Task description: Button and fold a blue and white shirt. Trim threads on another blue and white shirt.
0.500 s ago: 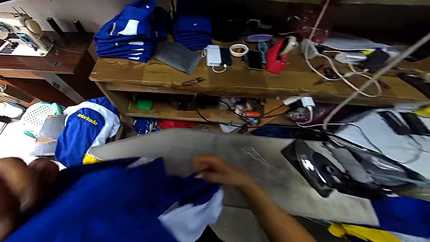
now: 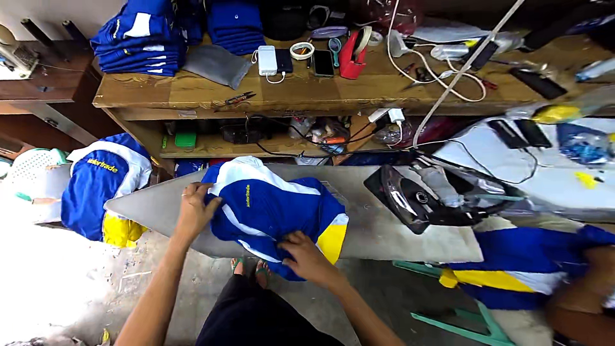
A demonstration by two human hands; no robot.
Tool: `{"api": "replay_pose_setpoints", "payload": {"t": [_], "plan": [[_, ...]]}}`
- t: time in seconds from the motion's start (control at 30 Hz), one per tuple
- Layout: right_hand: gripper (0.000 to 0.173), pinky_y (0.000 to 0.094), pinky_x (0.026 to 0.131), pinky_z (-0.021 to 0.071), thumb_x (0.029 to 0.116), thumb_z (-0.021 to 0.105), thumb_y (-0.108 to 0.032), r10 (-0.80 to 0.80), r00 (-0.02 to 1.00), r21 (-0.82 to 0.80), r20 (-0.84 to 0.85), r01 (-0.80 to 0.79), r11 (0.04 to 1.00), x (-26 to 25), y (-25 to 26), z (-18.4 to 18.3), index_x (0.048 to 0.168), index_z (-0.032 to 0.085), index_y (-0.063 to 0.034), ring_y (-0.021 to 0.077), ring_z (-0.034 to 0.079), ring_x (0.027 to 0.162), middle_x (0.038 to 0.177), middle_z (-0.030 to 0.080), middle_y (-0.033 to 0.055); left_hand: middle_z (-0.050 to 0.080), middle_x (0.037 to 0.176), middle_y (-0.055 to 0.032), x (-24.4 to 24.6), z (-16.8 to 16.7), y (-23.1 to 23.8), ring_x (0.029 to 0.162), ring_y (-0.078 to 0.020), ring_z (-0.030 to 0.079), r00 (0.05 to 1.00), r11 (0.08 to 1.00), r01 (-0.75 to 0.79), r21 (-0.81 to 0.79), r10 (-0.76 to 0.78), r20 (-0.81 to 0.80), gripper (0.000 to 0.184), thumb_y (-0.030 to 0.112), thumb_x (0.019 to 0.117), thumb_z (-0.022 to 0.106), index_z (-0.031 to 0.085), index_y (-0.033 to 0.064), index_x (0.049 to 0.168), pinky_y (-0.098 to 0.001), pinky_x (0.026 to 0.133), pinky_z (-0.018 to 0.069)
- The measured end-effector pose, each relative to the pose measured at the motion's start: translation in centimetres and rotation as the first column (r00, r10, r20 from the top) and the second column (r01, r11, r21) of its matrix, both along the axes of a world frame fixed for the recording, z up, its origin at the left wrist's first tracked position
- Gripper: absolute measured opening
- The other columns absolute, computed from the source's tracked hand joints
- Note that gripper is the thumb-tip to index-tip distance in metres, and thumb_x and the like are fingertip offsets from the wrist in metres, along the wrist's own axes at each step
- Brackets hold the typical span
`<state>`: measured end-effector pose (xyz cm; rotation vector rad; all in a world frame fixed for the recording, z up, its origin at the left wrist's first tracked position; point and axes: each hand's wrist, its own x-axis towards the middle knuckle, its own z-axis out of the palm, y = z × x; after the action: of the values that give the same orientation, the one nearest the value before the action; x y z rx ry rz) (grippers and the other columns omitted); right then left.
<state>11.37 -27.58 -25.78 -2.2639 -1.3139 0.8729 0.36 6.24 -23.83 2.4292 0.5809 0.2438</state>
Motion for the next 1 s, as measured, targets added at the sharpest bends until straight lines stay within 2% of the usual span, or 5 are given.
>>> {"api": "replay_pose_setpoints", "payload": {"t": [0.2, 0.33, 0.67, 0.83, 1.0], "plan": [[0.033, 0.0459, 0.099, 0.0555, 0.0992, 0.064, -0.022, -0.278, 0.961, 0.220, 0.012, 0.268, 0.938, -0.1, 0.0, 1.2, 0.127, 0.068, -0.0059, 0.0298, 0.067, 0.113, 0.126, 0.067, 0.0170, 0.034, 0.163, -0.0222, 1.6, -1.7, -0.4, 0.151, -0.0487, 0.027, 0.957, 0.976, 0.197, 0.089, -0.172, -0.233, 0.101, 0.024, 0.0715, 0.089, 0.039, 0.0200, 0.159, -0.0731, 0.113, 0.0284], [0.053, 0.0657, 0.108, 0.0376, 0.0855, 0.078, -0.025, -0.306, 0.908, 0.107, 0.286, 0.287, 0.952, 2.5, -0.6, 0.7, 0.136, 0.065, -0.0167, 0.0405, 0.048, 0.138, 0.147, 0.056, 0.0149, 0.051, 0.142, -0.0331, 0.1, -3.5, 1.1, 0.130, -0.0554, 0.050, 0.984, 0.982, -0.056, 0.178, 0.085, -0.157, 0.089, 0.007, 0.0744, 0.081, 0.043, 0.0107, 0.155, -0.0697, 0.098, 0.0448], [0.032, 0.0707, 0.109, 0.0298, 0.0944, 0.066, -0.025, -0.158, 0.929, -0.051, 0.336, 0.185, 0.981, 6.9, 4.6, -0.1, 0.124, 0.071, -0.0139, 0.0401, 0.050, 0.136, 0.140, 0.062, 0.0128, 0.072, 0.107, 0.0001, -8.7, 6.5, 9.1, 0.096, -0.0101, 0.070, 0.748, 0.704, -0.041, -0.709, 0.492, 0.446, 0.027, 0.002, 0.1012, 0.042, 0.060, 0.0029, 0.122, -0.0341, 0.087, 0.0601], [0.027, 0.0538, 0.114, 0.0343, 0.1008, 0.058, -0.026, -0.149, 0.986, 0.303, -0.070, 0.164, 0.939, 6.2, 7.4, 1.3, 0.109, 0.075, -0.0074, 0.0200, 0.066, 0.112, 0.108, 0.075, 0.0061, 0.069, 0.114, 0.0071, -14.3, 13.7, 11.5, 0.102, -0.0047, 0.066, 0.694, 0.873, -0.199, -0.446, 0.446, 0.565, 0.024, 0.014, 0.1045, 0.050, 0.060, 0.0115, 0.126, -0.0297, 0.094, 0.0561], [0.018, 0.0176, 0.071, 0.0568, 0.0979, 0.060, -0.026, -0.020, 0.700, 0.562, -0.714, 0.589, 0.580, 10.0, 1.3, 11.3, 0.099, 0.078, -0.0265, -0.0044, 0.066, 0.080, 0.090, 0.074, -0.0139, 0.073, 0.106, 0.0034, -16.5, 18.5, 9.1, 0.092, -0.0002, 0.067, 0.874, 0.951, -0.271, -0.148, 0.307, 0.377, 0.024, 0.017, 0.0988, 0.057, 0.070, 0.0066, 0.115, -0.0219, 0.085, 0.0566]]}}
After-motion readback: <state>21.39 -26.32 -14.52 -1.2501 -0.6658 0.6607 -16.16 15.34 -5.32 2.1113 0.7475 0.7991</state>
